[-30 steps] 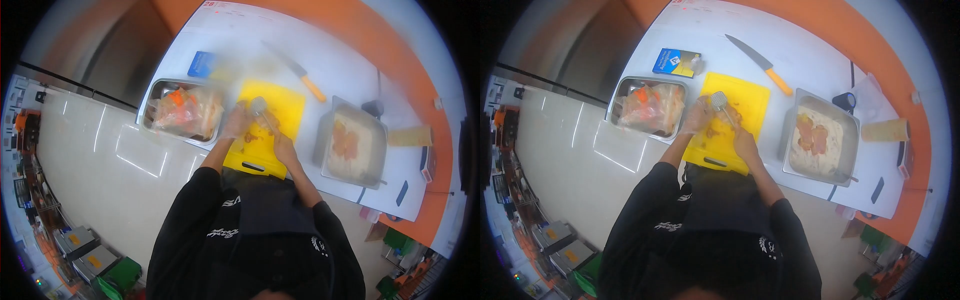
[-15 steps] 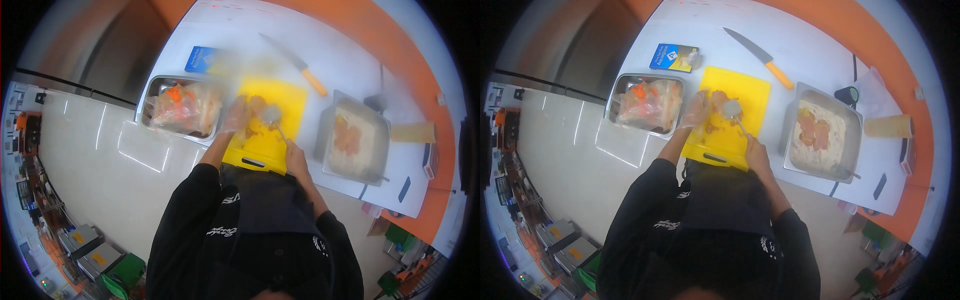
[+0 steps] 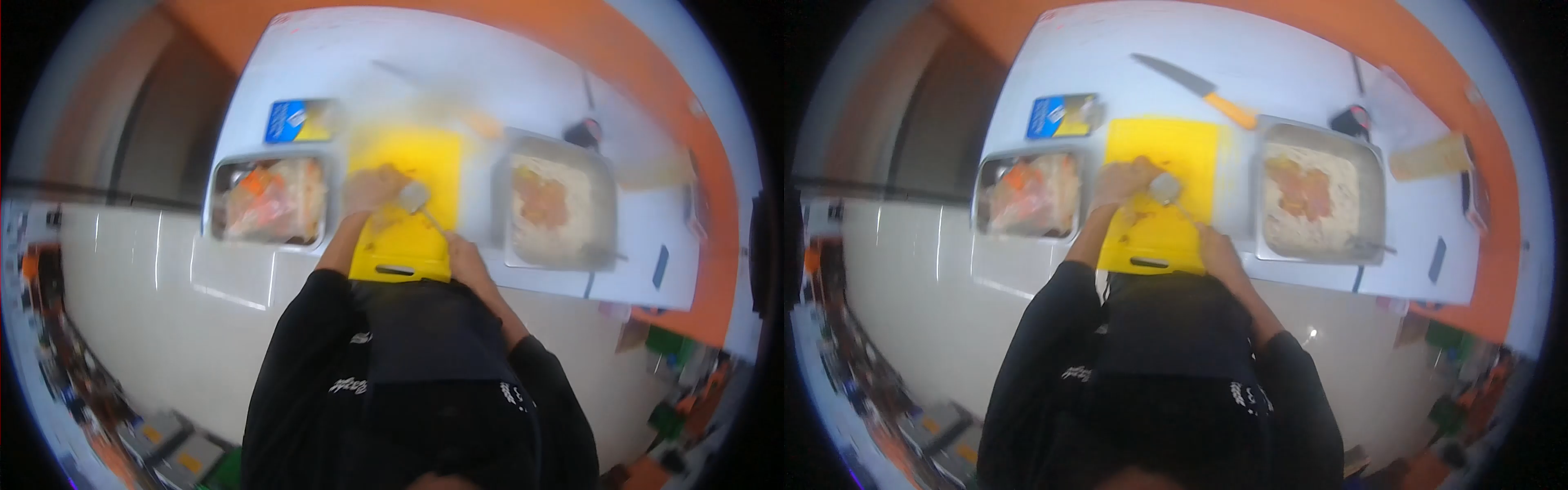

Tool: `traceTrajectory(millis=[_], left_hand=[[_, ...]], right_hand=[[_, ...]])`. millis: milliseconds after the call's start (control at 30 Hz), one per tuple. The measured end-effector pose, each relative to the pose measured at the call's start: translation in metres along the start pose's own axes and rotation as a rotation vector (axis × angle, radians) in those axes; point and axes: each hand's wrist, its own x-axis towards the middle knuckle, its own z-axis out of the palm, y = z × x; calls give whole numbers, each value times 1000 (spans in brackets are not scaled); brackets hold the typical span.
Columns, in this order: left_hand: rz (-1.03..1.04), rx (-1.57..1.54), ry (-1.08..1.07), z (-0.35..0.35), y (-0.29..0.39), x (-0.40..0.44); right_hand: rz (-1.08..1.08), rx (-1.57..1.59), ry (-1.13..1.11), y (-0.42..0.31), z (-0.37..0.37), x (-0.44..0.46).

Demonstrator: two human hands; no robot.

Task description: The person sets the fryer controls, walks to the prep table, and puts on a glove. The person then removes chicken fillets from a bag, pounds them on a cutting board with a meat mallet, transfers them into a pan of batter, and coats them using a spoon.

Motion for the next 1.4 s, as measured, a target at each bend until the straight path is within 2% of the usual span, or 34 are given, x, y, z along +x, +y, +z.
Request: traceTrajectory(millis=[33,100,200,300,433,500,600,700,800,900,1000,1100,1167,1267,1333,1400], left_hand=[[69,44,-21,5,-2,8],[138,93,64,9,1,11],[58,-35,61,-14,30,-12],[222,-108,234,3,24,-9],[74,-156,29,6,22,10],[29,-127,-20,-7,31,10],[53,-333,-12,-4,26,18],[211,-533,-43,-13,40,18],[355,-765,-158,-35,88,-3],[561,-1053,-570,-61,155,-28],[572,-872,-506,-54,199,-43],[451,-671,-351,-26,234,-59],[499,-565,-336,-11,248,-65],[652,-243,-229,-6,250,-63],[680,-186,-126,-4,240,-53],[598,-340,-29,0,212,-35]], right_hand=[[32,38,-12,-4,-7,-4],[84,125,-55,-16,-19,-14],[143,212,69,2,-14,-32],[196,311,78,1,-21,-55],[174,312,123,14,-22,-64],[199,345,127,12,-22,-63],[261,357,19,11,-29,-64],[270,343,15,13,-29,-63],[227,385,44,19,-24,-62],[163,377,115,18,-20,-61],[213,347,72,14,-24,-60],[231,348,75,14,-25,-61],[253,348,42,13,-27,-61],[265,342,17,12,-30,-65],[274,327,45,7,-35,-65],[298,307,97,-2,-37,-67]])
